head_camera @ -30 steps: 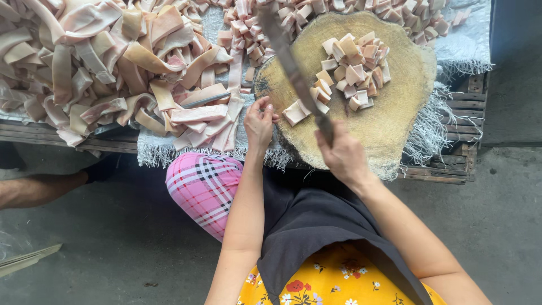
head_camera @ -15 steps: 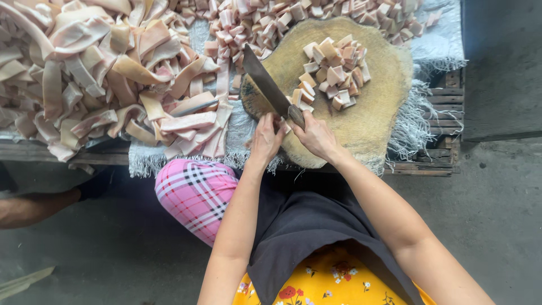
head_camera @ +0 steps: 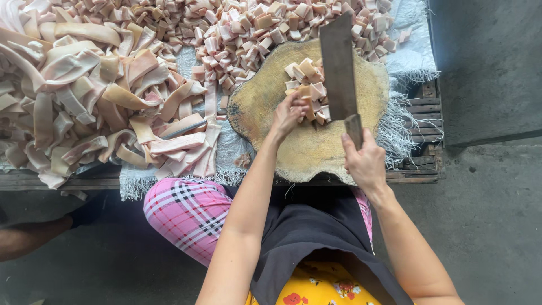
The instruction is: The person sits on the floor and uses a large cleaver to chop strips of pork belly into small cubes on a wooden cutting board. The chopped pieces are pushed to the side of the board as the task continues.
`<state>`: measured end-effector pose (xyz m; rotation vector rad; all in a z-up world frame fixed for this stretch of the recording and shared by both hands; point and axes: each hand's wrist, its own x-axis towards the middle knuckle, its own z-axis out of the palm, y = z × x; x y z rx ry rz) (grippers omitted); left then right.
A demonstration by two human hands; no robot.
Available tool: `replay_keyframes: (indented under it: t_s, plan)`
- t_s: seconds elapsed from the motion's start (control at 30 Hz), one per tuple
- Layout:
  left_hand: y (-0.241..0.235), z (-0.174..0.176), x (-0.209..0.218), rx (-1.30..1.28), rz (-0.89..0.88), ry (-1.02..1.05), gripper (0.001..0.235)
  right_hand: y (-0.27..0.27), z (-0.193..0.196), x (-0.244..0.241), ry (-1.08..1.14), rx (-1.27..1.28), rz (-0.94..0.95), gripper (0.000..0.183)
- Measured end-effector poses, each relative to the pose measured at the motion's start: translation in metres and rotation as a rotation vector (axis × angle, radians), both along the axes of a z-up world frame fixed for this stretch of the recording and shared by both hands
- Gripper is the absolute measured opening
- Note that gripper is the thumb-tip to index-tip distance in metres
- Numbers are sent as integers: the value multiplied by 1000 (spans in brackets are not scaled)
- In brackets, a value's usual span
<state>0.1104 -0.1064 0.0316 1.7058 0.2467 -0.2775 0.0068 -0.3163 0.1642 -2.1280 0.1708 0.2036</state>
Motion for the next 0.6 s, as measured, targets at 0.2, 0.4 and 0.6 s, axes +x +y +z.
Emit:
replay_keyframes:
  t_s: [0.2, 0.4, 0.6]
  plan:
    - [109, -8, 19, -50, 236, -222, 33, 6, 7, -11, 46, -76, 154, 41]
    - [310, -65, -51, 319, 622, -202, 27, 34, -63, -7, 15, -261, 479, 44]
    - [397, -136, -168, 879, 937, 43, 30, 0, -88, 29, -66, -502, 418, 46]
